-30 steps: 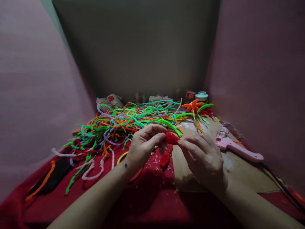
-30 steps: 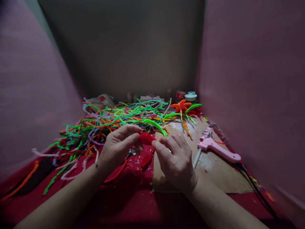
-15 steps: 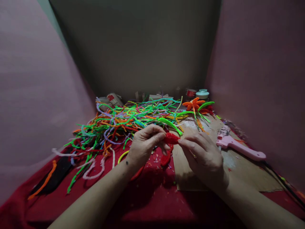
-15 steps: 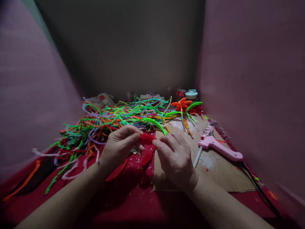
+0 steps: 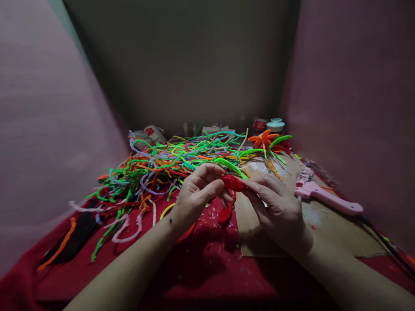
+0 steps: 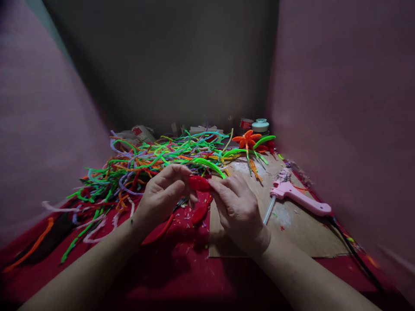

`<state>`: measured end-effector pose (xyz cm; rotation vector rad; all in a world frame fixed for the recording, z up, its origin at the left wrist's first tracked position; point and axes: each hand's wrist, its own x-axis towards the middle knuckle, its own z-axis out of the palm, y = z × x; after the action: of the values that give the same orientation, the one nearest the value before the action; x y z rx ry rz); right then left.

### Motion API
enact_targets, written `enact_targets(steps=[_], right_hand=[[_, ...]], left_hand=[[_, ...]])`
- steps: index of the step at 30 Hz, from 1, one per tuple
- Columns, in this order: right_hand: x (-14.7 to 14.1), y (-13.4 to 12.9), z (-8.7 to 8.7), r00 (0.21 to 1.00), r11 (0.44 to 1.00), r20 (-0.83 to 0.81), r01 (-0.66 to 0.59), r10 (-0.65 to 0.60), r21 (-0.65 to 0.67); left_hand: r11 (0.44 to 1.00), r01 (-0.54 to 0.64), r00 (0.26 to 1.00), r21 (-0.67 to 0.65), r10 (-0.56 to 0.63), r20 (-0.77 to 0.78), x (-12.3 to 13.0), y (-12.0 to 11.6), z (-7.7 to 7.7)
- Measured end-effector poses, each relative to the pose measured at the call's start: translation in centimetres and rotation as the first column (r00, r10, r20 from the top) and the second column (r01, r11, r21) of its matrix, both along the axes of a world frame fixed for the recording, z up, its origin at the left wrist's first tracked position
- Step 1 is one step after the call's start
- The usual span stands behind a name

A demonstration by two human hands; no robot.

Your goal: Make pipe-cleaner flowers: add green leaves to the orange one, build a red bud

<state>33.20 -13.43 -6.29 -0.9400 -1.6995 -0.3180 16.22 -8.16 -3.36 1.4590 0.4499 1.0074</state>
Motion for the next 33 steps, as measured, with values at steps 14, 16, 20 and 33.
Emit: enact_targets(steps=[14, 16, 20, 33], right_hand=[[0.01, -0.04, -0.16, 0.997, 1.0, 0.076, 0.0, -0.002, 0.022], [0.02, -0.05, -0.16, 0.997, 1.0, 0.072, 0.0, -0.001, 0.012], [0.08, -0.05, -0.27, 0.997, 1.0, 0.075, 0.0, -0.001, 0.013], [-0.09, -0.06, -0.28, 0.995, 1.0, 0.102, -0.002, 0.001, 0.009]], left_hand=[[0.998, -0.018, 0.993, 0.063, 0.025, -0.118, 0.08, 0.07, -0.16], [0.998, -0.004, 0.991, 0.068, 0.013, -0.137, 0.09, -0.04, -0.01], [0.996, -0.014, 0.986, 0.089, 0.029, -0.167, 0.11, -0.26, 0.22], [0.998, -0.043, 0.983, 0.049, 0.051, -0.177, 0.3, -0.59, 0.26]])
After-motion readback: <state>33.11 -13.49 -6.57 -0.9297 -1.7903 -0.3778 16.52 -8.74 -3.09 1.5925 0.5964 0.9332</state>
